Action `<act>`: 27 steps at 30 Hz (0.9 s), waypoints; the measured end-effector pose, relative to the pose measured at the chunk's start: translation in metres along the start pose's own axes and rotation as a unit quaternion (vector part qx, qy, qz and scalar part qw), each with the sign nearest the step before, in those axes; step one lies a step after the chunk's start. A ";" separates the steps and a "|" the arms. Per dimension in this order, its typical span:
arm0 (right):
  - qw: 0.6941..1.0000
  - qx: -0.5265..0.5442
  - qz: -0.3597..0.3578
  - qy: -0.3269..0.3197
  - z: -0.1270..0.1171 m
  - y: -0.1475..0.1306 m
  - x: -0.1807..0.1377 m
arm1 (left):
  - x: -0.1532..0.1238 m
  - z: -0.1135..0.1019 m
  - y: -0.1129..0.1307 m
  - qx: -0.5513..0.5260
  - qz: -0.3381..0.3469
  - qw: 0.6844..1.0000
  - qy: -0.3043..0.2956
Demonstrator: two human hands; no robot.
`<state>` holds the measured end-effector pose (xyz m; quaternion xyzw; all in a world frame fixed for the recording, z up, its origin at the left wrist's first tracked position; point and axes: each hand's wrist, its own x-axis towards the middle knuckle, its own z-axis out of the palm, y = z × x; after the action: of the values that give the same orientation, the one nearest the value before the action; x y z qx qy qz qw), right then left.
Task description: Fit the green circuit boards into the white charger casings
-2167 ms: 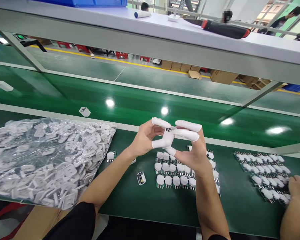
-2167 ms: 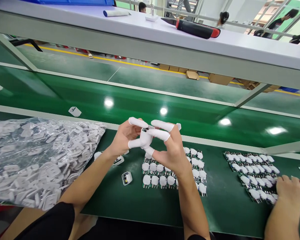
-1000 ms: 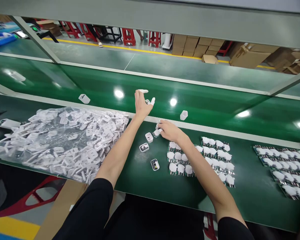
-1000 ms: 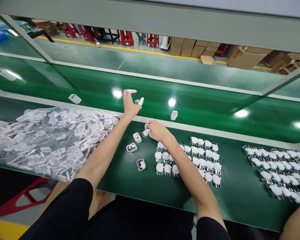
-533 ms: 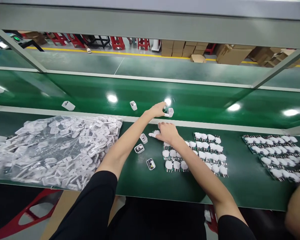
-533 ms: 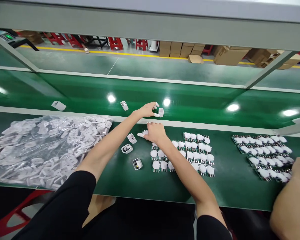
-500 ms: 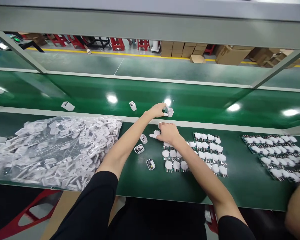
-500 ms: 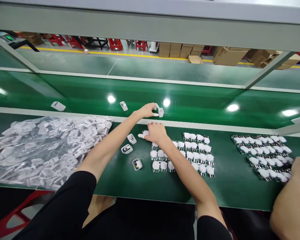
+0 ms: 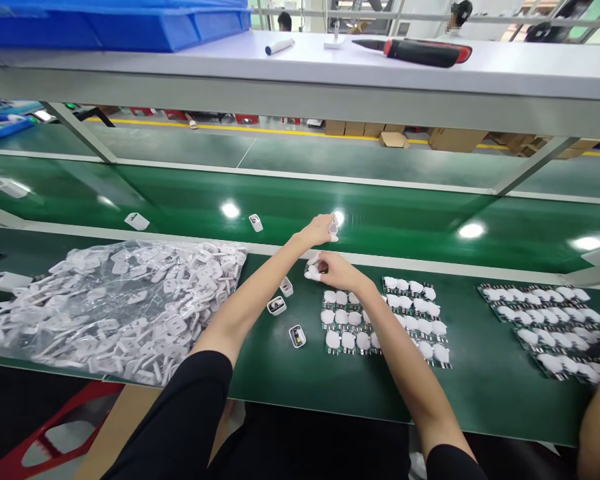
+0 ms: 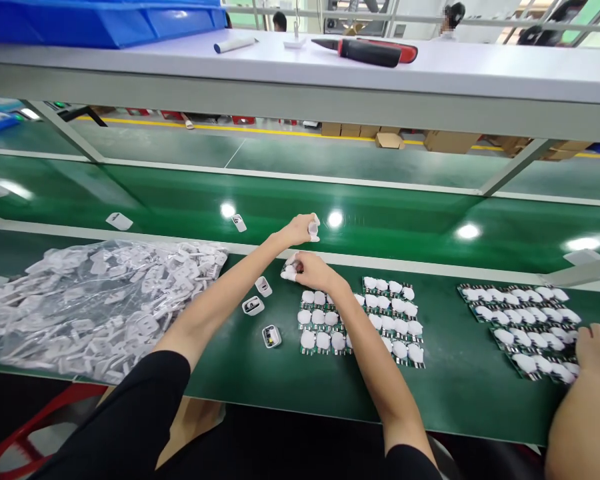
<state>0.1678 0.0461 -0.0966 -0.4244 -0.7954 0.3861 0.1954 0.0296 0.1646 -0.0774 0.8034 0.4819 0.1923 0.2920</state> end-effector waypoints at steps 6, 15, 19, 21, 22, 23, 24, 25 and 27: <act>0.969 0.216 -0.090 0.082 -0.063 -0.023 -0.046 | -0.074 -0.051 0.030 -0.086 0.108 0.972 0.191; 0.885 0.282 -0.258 0.266 -0.077 -0.097 -0.088 | -0.162 -0.047 0.085 -0.251 0.293 0.904 0.186; 0.886 0.228 -0.274 0.297 -0.070 -0.103 -0.092 | -0.150 -0.022 0.084 -0.388 0.299 0.855 0.169; 0.882 0.202 -0.274 0.325 -0.067 -0.101 -0.093 | -0.147 -0.011 0.086 -0.432 0.257 0.852 0.149; 0.880 0.190 -0.271 0.341 -0.066 -0.101 -0.094 | -0.147 -0.008 0.088 -0.441 0.239 0.853 0.143; 0.877 0.179 -0.268 0.357 -0.066 -0.101 -0.094 | -0.148 -0.006 0.090 -0.441 0.228 0.857 0.141; 0.873 0.169 -0.265 0.373 -0.066 -0.102 -0.094 | -0.150 -0.006 0.093 -0.430 0.226 0.863 0.139; 0.868 0.160 -0.264 0.388 -0.066 -0.103 -0.095 | -0.153 -0.008 0.096 -0.406 0.230 0.874 0.133; 0.856 0.144 -0.271 0.416 -0.067 -0.106 -0.095 | -0.160 -0.014 0.101 -0.334 0.249 0.902 0.115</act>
<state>0.2089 -0.0386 0.0298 -0.2804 -0.6590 0.2159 0.6637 0.0148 -0.0100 -0.0052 0.7249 0.2042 0.4991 0.4286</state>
